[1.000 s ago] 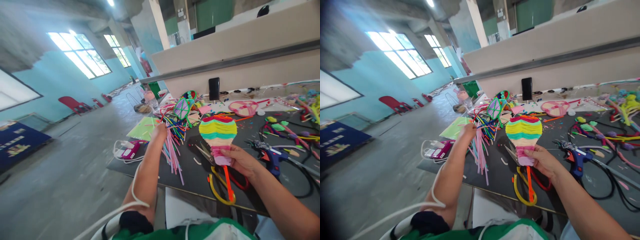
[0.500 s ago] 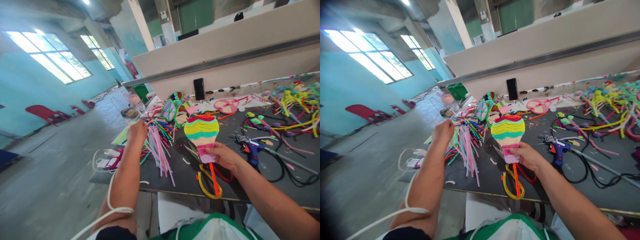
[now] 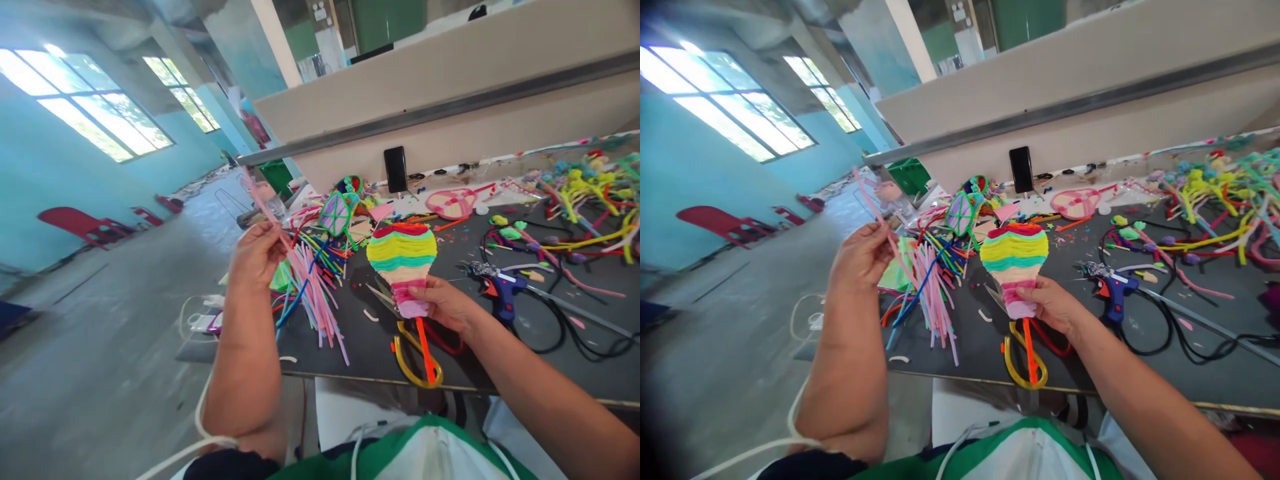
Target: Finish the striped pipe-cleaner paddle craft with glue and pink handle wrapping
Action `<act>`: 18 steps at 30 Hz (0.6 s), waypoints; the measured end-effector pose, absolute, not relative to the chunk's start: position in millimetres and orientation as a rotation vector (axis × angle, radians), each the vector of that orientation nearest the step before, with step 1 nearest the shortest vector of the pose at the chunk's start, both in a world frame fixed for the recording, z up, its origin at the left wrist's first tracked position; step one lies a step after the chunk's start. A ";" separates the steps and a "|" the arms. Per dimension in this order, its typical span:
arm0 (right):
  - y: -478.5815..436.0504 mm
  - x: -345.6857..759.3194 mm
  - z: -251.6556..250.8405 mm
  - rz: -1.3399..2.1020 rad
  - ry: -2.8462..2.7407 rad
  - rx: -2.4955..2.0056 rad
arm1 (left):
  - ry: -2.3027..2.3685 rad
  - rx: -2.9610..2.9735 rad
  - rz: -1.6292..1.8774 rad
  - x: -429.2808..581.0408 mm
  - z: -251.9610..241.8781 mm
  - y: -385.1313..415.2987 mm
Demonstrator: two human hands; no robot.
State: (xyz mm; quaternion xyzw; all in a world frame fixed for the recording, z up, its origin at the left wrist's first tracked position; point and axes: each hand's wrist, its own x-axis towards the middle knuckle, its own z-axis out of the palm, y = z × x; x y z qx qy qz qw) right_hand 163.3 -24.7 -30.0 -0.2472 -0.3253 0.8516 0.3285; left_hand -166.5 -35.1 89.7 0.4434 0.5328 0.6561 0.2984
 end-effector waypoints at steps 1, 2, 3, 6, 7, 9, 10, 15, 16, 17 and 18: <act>-24.9 162.6 -30.9 2.228 -0.854 -0.642 | 1.357 1.167 1.671 -150.5 84.4 -34.7; -24.9 161.9 -32.4 2.227 -0.857 -0.636 | 1.309 1.166 1.559 -131.6 77.3 -33.5; -24.8 161.3 -34.2 2.225 -0.861 -0.631 | 1.275 1.163 1.440 -110.9 68.6 -31.5; -24.2 160.5 -38.4 2.217 -0.889 -0.618 | 1.232 1.144 1.146 -51.0 40.1 -22.1; -24.1 160.3 -38.8 2.213 -0.898 -0.617 | 1.208 1.124 1.124 -35.7 32.0 -18.3; -24.1 159.8 -38.5 2.209 -0.908 -0.625 | 1.200 1.111 1.108 -15.0 20.4 -11.0; -24.4 159.3 -38.0 2.207 -0.904 -0.631 | 1.208 1.105 1.114 -9.4 16.9 -7.9; -26.7 154.4 -38.4 2.198 -0.945 -0.673 | 1.344 1.081 1.116 -2.5 13.9 0.1; -27.3 153.4 -39.2 2.187 -0.966 -0.691 | 1.364 1.087 1.108 -2.2 14.3 0.5; -27.8 152.5 -39.9 2.173 -0.982 -0.706 | 1.376 1.096 1.097 -1.9 14.7 0.8; -28.3 151.8 -40.6 2.157 -0.991 -0.717 | 1.383 1.104 1.080 -2.1 15.2 1.2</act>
